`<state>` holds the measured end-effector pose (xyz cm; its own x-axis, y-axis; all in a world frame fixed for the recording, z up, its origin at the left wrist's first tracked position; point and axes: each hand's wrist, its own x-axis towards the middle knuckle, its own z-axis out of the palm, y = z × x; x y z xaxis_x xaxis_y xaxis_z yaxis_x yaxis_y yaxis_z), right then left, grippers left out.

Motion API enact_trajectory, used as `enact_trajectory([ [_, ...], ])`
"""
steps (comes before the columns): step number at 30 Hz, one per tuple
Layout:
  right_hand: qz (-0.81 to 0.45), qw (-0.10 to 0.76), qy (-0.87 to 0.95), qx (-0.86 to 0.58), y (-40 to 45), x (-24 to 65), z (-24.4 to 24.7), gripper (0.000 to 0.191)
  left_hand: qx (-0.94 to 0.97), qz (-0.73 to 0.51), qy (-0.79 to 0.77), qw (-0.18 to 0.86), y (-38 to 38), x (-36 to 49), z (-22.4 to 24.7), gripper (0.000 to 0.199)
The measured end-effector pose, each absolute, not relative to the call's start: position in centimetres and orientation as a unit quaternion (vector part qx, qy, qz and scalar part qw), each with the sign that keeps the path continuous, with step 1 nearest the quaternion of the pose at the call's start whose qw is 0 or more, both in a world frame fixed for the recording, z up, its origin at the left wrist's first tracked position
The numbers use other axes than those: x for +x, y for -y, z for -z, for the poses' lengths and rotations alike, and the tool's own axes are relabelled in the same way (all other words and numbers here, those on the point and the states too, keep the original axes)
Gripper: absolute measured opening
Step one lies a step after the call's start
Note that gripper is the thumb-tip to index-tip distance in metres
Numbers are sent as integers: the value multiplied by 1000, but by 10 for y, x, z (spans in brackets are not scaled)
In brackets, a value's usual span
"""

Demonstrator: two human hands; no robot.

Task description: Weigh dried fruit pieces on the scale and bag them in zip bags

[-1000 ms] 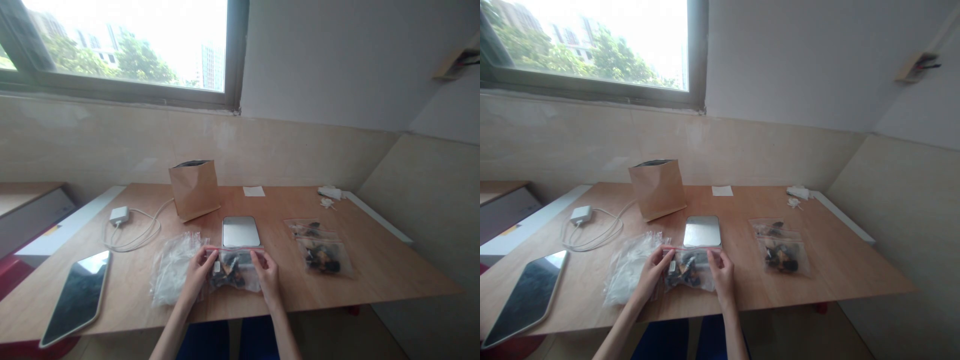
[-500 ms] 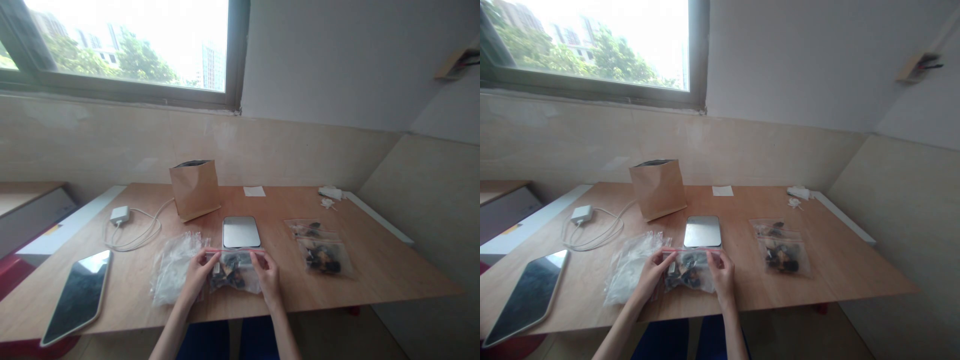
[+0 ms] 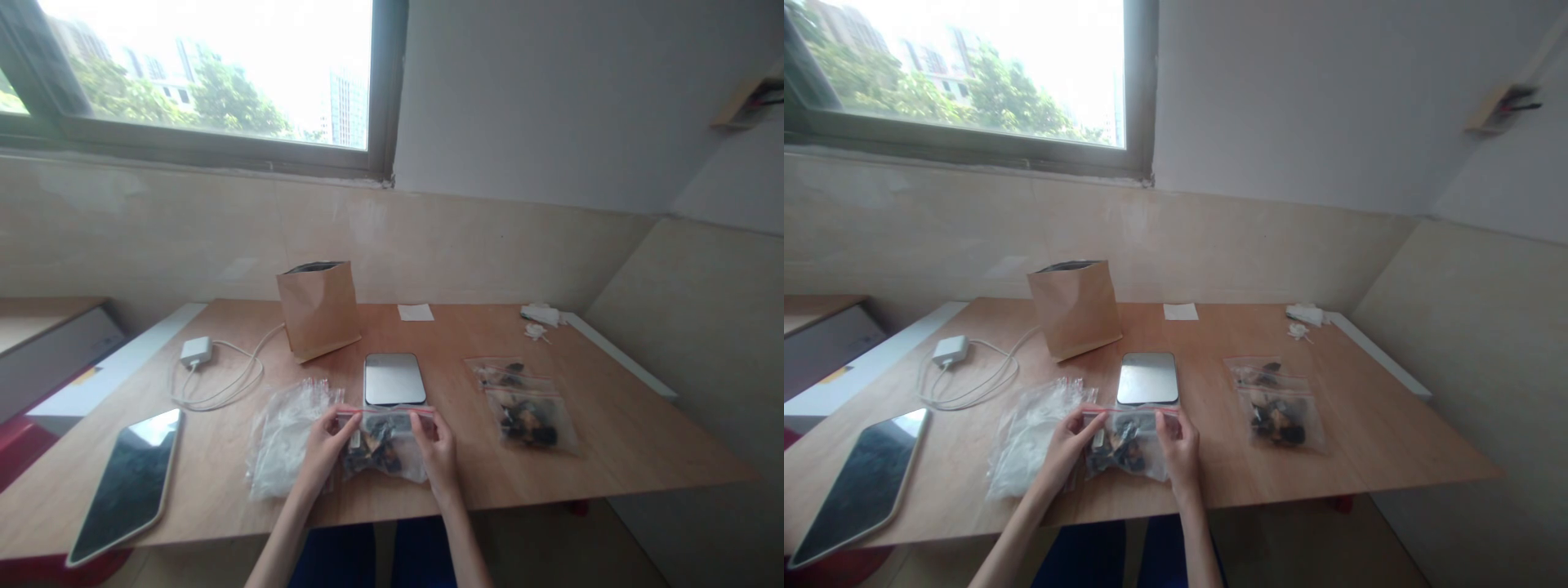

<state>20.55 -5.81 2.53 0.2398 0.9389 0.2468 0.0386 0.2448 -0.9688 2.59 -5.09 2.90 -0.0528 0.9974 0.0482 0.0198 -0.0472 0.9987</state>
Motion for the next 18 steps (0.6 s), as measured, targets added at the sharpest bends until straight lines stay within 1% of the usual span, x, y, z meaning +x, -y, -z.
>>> enact_trajectory([
  [3, -383, 620, 481, -487, 58, 205, -27, 22, 501, -516, -490, 493, 51, 26, -30, 30],
  [6, -405, 609, 478, -487, 57, 205, -24, 23, 503, -503, -481, 513, 51, 26, -29, 34],
  [18, -391, 588, 508, -493, 57, 206, -19, 21, 517, -482, -489, 511, 51, 26, -29, 30],
])
